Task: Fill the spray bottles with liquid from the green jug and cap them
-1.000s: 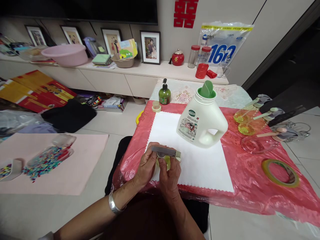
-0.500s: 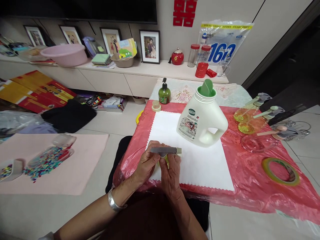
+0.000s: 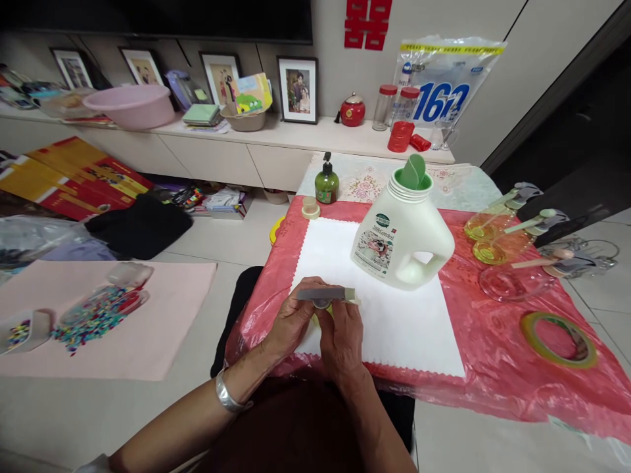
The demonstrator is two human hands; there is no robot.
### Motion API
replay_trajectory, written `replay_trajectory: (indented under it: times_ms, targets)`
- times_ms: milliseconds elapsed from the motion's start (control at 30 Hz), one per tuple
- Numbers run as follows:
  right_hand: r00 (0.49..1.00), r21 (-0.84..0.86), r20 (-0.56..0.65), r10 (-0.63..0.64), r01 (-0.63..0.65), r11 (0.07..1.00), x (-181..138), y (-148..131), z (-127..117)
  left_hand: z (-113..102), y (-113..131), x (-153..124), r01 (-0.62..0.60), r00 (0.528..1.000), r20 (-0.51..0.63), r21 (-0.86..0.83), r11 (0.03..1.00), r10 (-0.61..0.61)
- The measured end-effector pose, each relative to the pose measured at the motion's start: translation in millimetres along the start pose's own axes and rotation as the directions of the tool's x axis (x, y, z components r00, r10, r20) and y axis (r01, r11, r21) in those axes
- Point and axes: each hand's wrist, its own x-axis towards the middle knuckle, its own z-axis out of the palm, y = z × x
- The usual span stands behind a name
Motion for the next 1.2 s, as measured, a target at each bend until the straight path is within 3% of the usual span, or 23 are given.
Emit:
replay_trajectory:
  times_ms: [400,567,867,1200]
  targets:
    - [0.996,-0.09,-0.084,-0.005,-0.002,0.996,-7,3,-2,6,-3,-3,-0.018,0.999,0.045,-0.015,1.0,0.019]
    - [0.985,-0.093,-0.17,0.038,-0.055,0.994,-14,9,9,11,-4,-3,0.001,1.0,-0.026,-0.011,1.0,-0.001]
    - [0.986,0.177,0.037,0.165,-0.169,0.97,-8,-2,-3,9,-1,-5,-0.001,1.0,0.024,0.037,0.999,0.0]
    - [0.959,0.156,-0.074,0.274,-0.261,0.953,-12,1,6,9,-2,-7,0.081,0.997,-0.004,0.021,0.997,-0.081]
